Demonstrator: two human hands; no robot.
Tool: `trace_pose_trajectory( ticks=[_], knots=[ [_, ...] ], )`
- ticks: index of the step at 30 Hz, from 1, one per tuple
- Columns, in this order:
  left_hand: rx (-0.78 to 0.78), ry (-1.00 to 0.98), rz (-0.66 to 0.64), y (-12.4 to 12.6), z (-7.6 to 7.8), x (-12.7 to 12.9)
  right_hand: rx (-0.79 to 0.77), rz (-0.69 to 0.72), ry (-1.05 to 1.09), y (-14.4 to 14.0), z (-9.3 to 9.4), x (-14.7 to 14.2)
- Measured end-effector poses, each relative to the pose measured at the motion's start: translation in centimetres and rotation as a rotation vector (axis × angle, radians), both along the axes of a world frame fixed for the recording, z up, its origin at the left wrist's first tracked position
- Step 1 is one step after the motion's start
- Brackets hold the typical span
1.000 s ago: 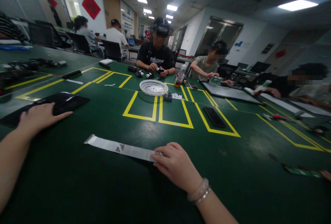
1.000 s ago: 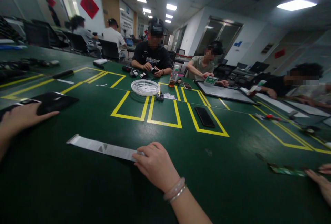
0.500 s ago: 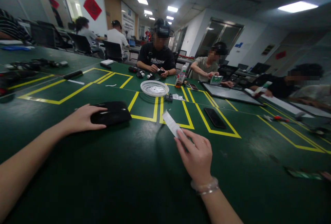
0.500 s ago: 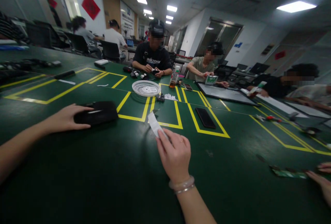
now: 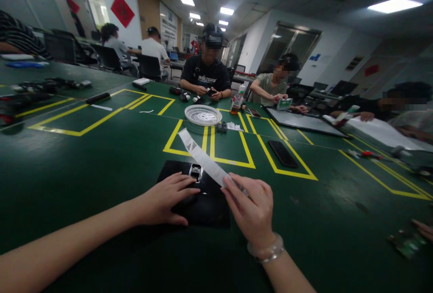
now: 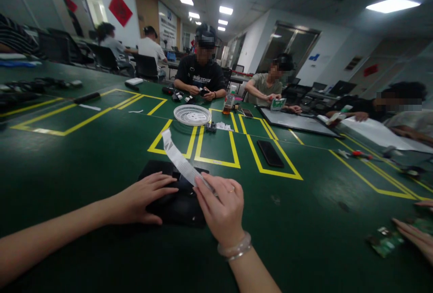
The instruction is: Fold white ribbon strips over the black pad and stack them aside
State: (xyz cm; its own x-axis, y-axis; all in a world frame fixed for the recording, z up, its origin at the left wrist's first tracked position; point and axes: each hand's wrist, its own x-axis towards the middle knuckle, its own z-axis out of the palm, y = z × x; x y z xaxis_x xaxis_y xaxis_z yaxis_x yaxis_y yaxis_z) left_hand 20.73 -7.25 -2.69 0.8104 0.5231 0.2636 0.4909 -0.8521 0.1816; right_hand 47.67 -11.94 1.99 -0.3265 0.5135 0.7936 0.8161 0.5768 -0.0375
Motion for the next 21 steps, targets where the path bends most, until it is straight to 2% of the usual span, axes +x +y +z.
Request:
trace_pose_trajectory(
  ticks=[5, 7, 9, 14, 21],
  knots=[
    [0.253, -0.055, -0.279, -1.4, 1.0, -0.2, -0.229, 0.148, -0.035, 0.4, -0.5, -0.6],
    [0.355, -0.102, -0.288, -1.8, 1.5, -0.5, -0.348, 0.231, -0.103, 0.7, -1.0, -0.6],
    [0.398, -0.133, -0.22, -1.6, 1.6, -0.8, -0.448, 0.281, -0.17, 0.9, -1.4, -0.5],
    [0.271, -0.04, -0.136, -0.3, 0.9, -1.2, -0.626, 0.272, -0.295, 0.9, -1.6, -0.7],
    [0.186, 0.011, -0.128, -0.4, 0.9, -0.8, -0.628, 0.229, -0.312, 0.6, -1.2, -1.0]
  ],
)
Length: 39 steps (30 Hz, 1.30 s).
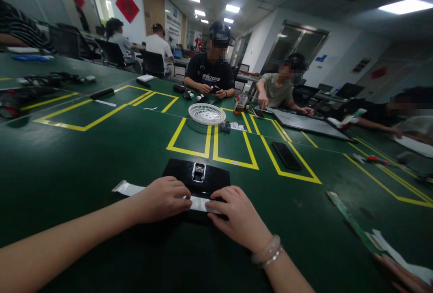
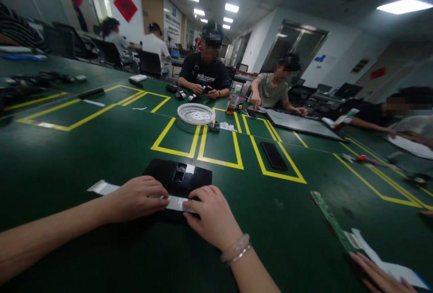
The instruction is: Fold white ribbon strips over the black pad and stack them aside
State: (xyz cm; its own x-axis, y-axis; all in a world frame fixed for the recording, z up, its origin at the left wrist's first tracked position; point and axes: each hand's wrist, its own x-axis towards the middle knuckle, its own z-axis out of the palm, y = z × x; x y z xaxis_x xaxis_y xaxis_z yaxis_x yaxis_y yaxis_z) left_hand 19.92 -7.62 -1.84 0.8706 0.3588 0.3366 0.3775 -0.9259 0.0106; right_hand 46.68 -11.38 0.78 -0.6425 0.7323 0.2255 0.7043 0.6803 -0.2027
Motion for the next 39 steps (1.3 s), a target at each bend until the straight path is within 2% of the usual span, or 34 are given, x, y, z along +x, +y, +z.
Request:
trace_pose_trajectory(
  ticks=[8, 15, 20, 24, 27, 30, 33, 39],
  knots=[
    [-0.092, 0.036, 0.058, -0.2, 0.6, 0.2, 0.004, 0.003, -0.01, -0.4, 0.1, -0.7],
    [-0.141, 0.114, 0.185, -0.3, -0.2, 0.1, 0.062, 0.01, -0.044, -0.7, -0.2, -0.9],
    [-0.183, 0.098, 0.175, 0.2, -0.3, 0.0, 0.176, 0.036, -0.001, -0.3, -0.1, -0.5],
    [-0.214, 0.029, 0.154, 0.4, 0.5, 0.1, 0.295, 0.01, 0.075, -0.1, 0.4, 0.0],
    [-0.197, -0.004, 0.19, 0.7, 1.3, -0.4, 0.359, 0.004, 0.125, -0.2, 0.7, 0.1],
    [-0.14, -0.02, 0.287, 1.8, 1.8, -1.9, 0.362, 0.007, 0.154, -0.2, 0.5, 0.1],
    [-0.074, -0.042, 0.428, 4.0, 1.8, -4.9, 0.326, 0.006, 0.151, 0.0, 0.2, 0.3],
    [0.102, -0.216, 0.704, 8.4, 0.1, -14.0, 0.264, -0.008, 0.133, 0.0, 0.3, 0.3]
  ],
)
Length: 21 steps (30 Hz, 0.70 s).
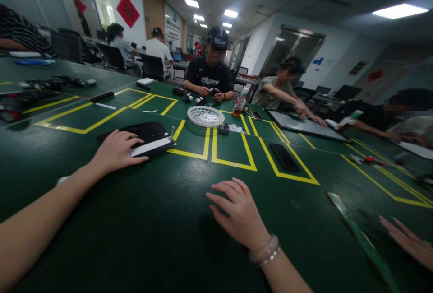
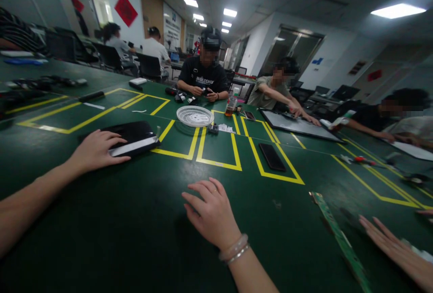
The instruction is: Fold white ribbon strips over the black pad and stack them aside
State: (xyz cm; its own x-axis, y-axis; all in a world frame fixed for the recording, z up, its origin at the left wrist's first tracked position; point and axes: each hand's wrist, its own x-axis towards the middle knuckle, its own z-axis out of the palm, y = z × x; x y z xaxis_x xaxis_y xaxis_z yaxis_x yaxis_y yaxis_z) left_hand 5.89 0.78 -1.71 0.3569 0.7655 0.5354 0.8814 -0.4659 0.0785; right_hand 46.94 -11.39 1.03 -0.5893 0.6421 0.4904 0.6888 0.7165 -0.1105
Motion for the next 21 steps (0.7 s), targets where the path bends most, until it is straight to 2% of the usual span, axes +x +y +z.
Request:
trace_pose_trajectory(
  ticks=[4, 8, 10, 13, 19, 21],
  knots=[
    [0.133, -0.106, 0.086, 1.7, -1.6, -6.5, -0.028, 0.001, -0.003, -0.1, 0.1, -0.1],
    [0.096, -0.167, 0.291, 1.9, -2.6, -10.3, -0.053, -0.001, -0.013, -0.1, -0.1, 0.0],
    [0.134, -0.206, 0.336, 1.7, -2.8, -10.9, -0.055, 0.0, -0.017, -0.1, -0.1, 0.0],
    [0.181, -0.219, 0.304, 1.5, -3.0, -10.9, -0.053, 0.0, -0.019, -0.1, 0.0, 0.0],
    [0.098, -0.172, 0.431, 1.9, -4.0, -10.9, -0.073, -0.007, -0.031, 0.0, -0.4, 0.0],
    [0.11, -0.18, 0.402, 2.1, -4.2, -10.9, -0.079, -0.008, -0.029, 0.0, -0.5, 0.0]
  ],
)
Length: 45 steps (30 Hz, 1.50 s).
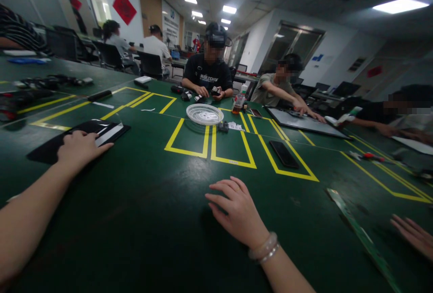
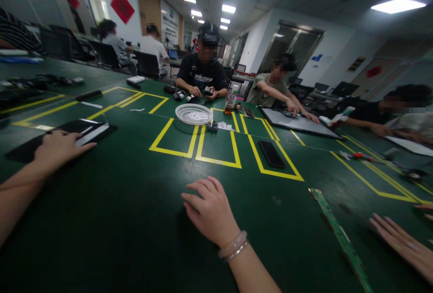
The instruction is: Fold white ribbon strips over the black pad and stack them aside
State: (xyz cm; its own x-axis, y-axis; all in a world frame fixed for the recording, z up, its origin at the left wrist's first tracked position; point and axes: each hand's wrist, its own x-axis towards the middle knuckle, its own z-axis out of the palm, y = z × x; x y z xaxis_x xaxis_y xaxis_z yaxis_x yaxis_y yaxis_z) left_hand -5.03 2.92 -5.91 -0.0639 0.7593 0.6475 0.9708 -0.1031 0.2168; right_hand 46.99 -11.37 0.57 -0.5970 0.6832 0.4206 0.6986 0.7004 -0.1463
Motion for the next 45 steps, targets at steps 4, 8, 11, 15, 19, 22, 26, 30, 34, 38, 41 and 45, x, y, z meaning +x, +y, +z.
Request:
trace_pose_trajectory(
  ticks=[4, 8, 11, 15, 19, 22, 26, 30, 34, 38, 41, 45],
  knots=[
    [0.084, -0.009, -0.186, 0.1, 0.3, 0.3, 0.003, 0.001, -0.007, 0.0, 0.1, -0.1],
    [0.024, 0.009, -0.262, -0.1, 1.3, 2.0, 0.021, -0.001, -0.012, -0.1, 0.3, -0.2],
    [-0.099, 0.026, -0.311, -0.7, 2.4, 5.3, 0.019, 0.003, -0.003, -0.2, 0.5, -0.2],
    [-0.333, 0.082, -0.486, -3.0, 3.9, 12.4, -0.007, 0.003, 0.006, -0.2, 0.3, -0.2],
    [-0.508, 0.13, -0.718, -6.8, 5.1, 19.6, -0.018, 0.012, -0.006, -0.2, 0.0, -0.2],
    [-0.525, 0.158, -0.855, -8.9, 5.5, 22.6, -0.026, 0.016, -0.039, -0.2, 0.0, -0.4],
    [-0.527, 0.095, -1.0, -10.3, 5.7, 23.6, -0.07, 0.018, -0.057, -0.2, 0.2, -0.6],
    [-0.573, 0.077, -1.047, -10.2, 5.7, 23.2, -0.154, 0.036, -0.066, -0.2, 0.1, -0.5],
    [-0.542, 0.137, -0.878, -7.5, 5.5, 20.7, -0.185, 0.06, -0.089, -0.3, 0.0, -0.5],
    [-0.312, 0.113, -0.397, -3.4, 4.6, 13.6, -0.181, 0.083, -0.081, -0.4, 0.0, -0.5],
    [-0.221, 0.049, -0.16, -1.6, 3.8, 6.9, -0.158, 0.058, -0.057, -0.4, 0.1, -0.5],
    [-0.441, 0.024, 0.209, -1.2, 3.6, 1.3, -0.061, -0.06, 0.089, -0.2, 0.1, -0.3]
  ],
)
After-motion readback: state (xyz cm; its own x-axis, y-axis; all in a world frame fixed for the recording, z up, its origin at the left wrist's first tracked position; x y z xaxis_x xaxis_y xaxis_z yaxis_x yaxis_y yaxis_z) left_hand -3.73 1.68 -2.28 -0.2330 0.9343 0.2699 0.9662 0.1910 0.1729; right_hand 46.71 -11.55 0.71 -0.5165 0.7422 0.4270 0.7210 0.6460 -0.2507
